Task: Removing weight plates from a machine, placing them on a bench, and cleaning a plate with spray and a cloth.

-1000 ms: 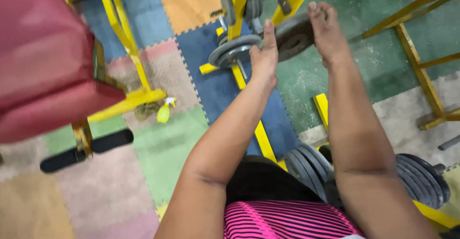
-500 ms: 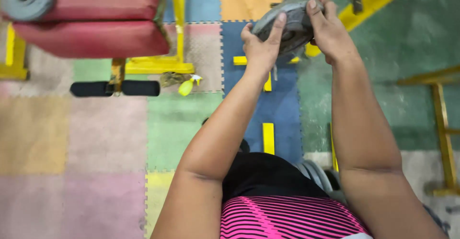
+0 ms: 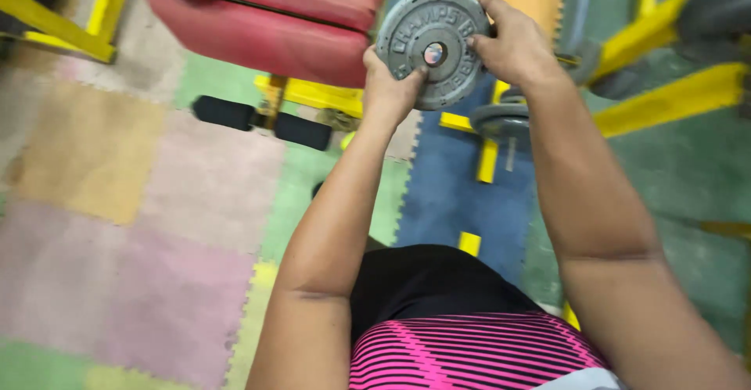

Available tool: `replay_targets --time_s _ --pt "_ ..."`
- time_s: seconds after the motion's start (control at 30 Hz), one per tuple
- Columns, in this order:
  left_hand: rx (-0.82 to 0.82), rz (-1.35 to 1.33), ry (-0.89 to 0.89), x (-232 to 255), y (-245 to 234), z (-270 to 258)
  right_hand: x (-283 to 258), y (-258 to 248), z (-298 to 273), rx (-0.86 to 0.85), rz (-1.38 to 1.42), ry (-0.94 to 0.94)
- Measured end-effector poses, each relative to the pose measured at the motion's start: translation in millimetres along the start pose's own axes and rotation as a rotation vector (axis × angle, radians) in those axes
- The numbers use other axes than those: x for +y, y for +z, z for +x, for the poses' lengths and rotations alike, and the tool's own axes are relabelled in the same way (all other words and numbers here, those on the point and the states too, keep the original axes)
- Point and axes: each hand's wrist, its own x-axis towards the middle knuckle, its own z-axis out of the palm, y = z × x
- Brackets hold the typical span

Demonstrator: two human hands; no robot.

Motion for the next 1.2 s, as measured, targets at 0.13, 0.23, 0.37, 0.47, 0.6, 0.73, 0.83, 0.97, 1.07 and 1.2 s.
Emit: replay_targets --time_s 0.13,0.23,0.37,0.47,0.6,0.73,0.83,0.97,1.07,1.2 --pt "-0.123 -0.086 -0.186 -36.9 -56.8 77.1 -49.6 56.4 69.3 -0.030 0.046 -0.109" --pt "-0.152 -0.083 -0.162 -69.4 -93.6 136.9 -82.4 101.5 119.0 -0.138 0.210 0.176" --pt "-0.214 -0.033 -0.181 -120.8 -133.7 210.5 -97.5 178.4 185.0 -0.180 0.402 0.187" --pt "-0.251 -0.072 -0.176 -153.6 -153.0 256.6 -112.6 219.7 217.4 -0.170 0.517 0.210" --pt "-0.296 -0.045 -0.274 -185.9 -171.1 303.1 -147.2 249.8 246.7 -0.188 0.595 0.312" --pt "-0.306 -0.057 -0.304 -232.4 -165.1 328.4 -153.5 274.8 274.3 -0.175 0.499 0.398" --pt "-0.286 -0.048 -0.248 -266.0 -147.7 343.4 -147.8 286.9 301.9 -0.150 0.606 0.459" --pt "-0.248 0.049 -0.243 -274.9 -134.1 332.1 -130.6 296.7 319.5 -0.130 0.433 0.363" --pt "-0.229 0.066 -0.243 -259.8 -133.0 329.0 -121.1 298.6 334.5 -0.108 0.352 0.308" --pt "-0.199 0.019 -0.221 -238.6 -135.8 330.3 -144.0 282.5 339.6 -0.123 0.267 0.428"
